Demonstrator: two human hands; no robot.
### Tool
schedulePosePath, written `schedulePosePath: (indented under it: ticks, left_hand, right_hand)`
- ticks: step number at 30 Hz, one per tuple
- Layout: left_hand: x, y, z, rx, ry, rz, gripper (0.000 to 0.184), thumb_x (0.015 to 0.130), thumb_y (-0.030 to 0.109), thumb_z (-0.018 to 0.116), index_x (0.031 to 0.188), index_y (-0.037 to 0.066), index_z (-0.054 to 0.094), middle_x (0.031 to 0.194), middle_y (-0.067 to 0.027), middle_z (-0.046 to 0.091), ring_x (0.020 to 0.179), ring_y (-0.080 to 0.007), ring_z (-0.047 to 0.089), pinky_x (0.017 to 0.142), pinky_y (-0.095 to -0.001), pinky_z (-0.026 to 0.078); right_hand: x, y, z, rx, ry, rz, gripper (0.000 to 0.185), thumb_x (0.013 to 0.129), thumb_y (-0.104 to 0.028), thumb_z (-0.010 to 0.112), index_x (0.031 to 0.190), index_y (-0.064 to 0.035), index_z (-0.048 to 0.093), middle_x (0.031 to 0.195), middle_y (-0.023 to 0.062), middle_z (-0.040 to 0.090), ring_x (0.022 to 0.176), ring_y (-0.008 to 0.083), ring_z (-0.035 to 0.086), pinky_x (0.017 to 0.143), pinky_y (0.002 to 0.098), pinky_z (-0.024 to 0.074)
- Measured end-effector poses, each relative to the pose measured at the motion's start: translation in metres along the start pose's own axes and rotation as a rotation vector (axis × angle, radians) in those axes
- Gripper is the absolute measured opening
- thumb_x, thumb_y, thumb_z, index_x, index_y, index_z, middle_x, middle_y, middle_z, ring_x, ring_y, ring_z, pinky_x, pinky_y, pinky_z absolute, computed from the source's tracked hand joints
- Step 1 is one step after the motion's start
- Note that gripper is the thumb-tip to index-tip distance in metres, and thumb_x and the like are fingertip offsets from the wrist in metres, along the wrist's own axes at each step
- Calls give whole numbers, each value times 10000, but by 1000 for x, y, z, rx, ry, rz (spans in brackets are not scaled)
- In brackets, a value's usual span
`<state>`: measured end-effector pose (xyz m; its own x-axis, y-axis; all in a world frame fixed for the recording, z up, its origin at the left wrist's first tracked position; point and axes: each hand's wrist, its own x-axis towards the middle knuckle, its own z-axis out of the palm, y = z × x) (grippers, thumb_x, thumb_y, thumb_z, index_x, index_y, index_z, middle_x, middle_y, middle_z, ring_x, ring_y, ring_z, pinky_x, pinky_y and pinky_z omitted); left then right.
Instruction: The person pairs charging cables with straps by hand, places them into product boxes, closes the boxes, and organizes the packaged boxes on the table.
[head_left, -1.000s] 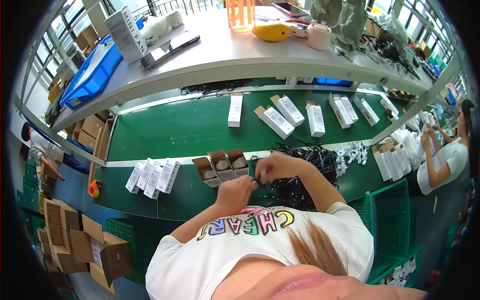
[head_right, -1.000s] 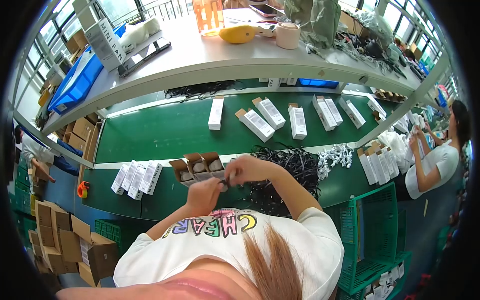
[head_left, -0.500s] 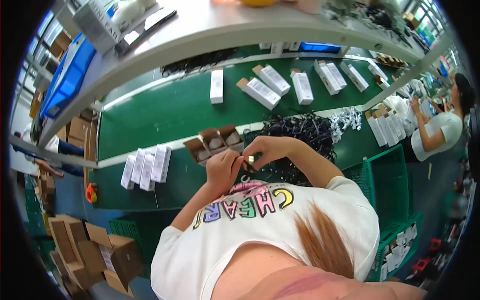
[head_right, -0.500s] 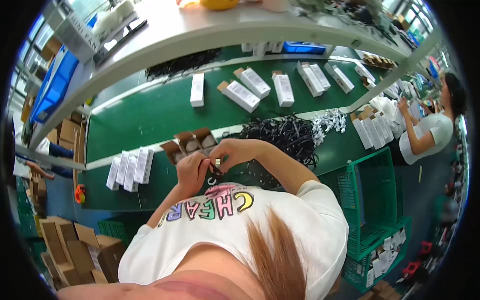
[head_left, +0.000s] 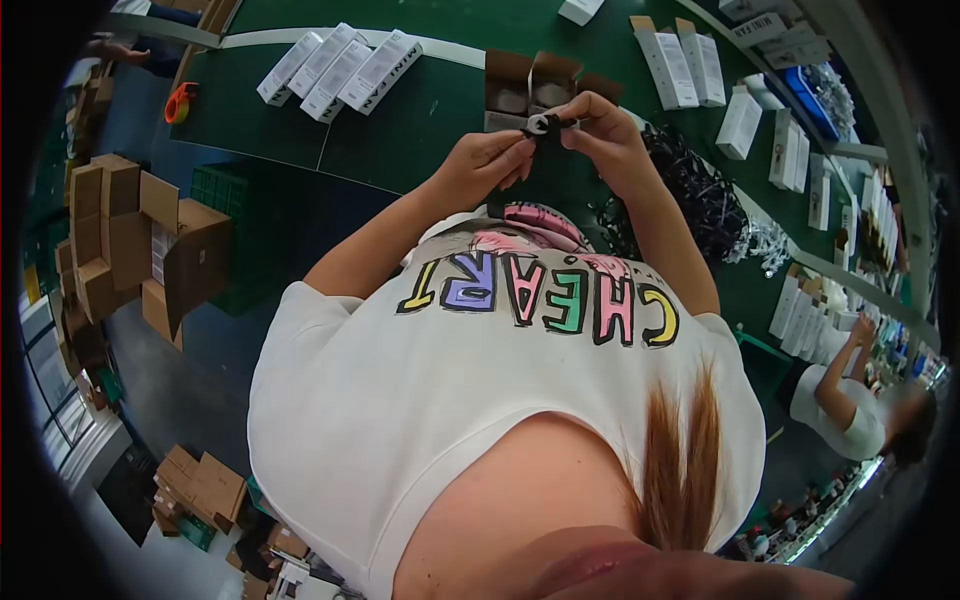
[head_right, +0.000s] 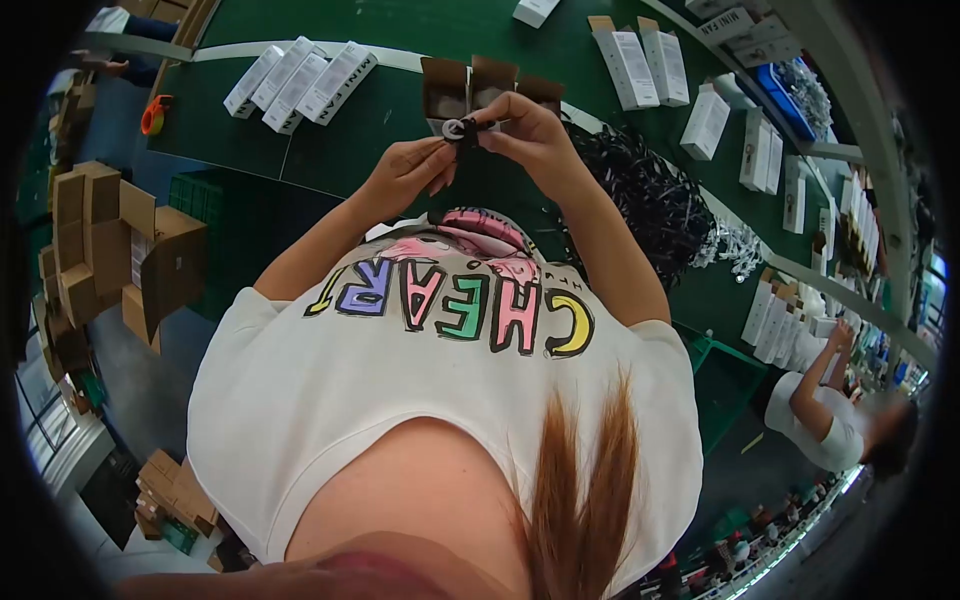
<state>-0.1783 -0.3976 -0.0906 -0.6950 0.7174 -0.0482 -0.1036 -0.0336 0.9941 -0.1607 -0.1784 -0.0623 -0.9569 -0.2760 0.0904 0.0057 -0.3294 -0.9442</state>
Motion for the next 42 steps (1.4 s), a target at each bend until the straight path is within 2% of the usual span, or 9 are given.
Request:
schedulePosePath:
  ticks: [3,6,13,18,23,28,33,38,42]
  left_hand:
    - [20,-4,-19,212,607,268,185,924,234,627,965,54,616,888,-51,634,655,-116,502,599,-238,428]
    - [65,-32,-64,116,689,302,274,862,214,694,1063,45,616,1051,-82,640,765,-166,560,664,-272,467]
    - [114,-11,-85,1060,-271,-291,289,838,85,655,1126,50,657,946,-98,691,771,-178,630,703,-229,506]
    - [99,-54,-91,863,-25,38,236,755,137,706,982,71,708,812,-60,708,730,-198,655,710,-299,517]
    - [96,-34,-88,784,-43,-128,182,796,115,680,965,65,723,785,-70,700,677,-184,648,692,-279,520]
    - [97,-65,-95,334,9,-210,159,829,104,669,970,57,728,734,-72,682,636,-144,633,686,-241,514]
    - [57,-74,-98,94,167,-199,138,851,130,673,951,60,738,828,-82,687,722,-114,638,720,-205,511]
    - [26,-91,-104,-693,6,-210,265,874,148,645,1117,50,688,1037,-68,669,795,-100,608,767,-193,502]
    - [21,-91,-63,36,324,-2,360,855,146,659,1207,74,642,1167,-69,634,813,-108,592,801,-209,501]
  right_hand:
    - [14,1,-5,-27,136,58,231,802,81,628,1003,-23,579,1037,114,645,981,172,609,898,292,481]
    - [28,16,-1,-132,117,20,247,805,71,625,1025,-30,574,1062,101,634,959,160,609,884,274,476]
    - [47,63,1,-473,116,-98,232,780,56,653,992,-13,587,989,90,658,874,175,640,839,261,503]
    - [39,65,3,-1056,163,-18,258,779,62,618,1020,-20,581,1004,105,648,867,200,620,821,285,485]
    - [51,80,5,-1656,12,-360,277,756,51,628,1015,-41,598,930,95,663,845,248,606,784,321,486]
    - [47,101,8,-1856,-283,-53,332,748,34,642,1060,-78,616,955,77,659,829,269,593,774,349,485]
    - [13,63,13,-1399,173,-479,415,745,47,658,1135,-84,603,1049,82,625,869,239,582,764,333,490]
    - [-4,97,25,-1162,156,-161,458,747,73,654,1176,-70,581,1110,82,578,848,219,584,761,307,494]
    - [7,121,16,-1111,165,-179,507,747,38,664,1221,-84,533,1118,84,556,836,234,585,729,323,494]
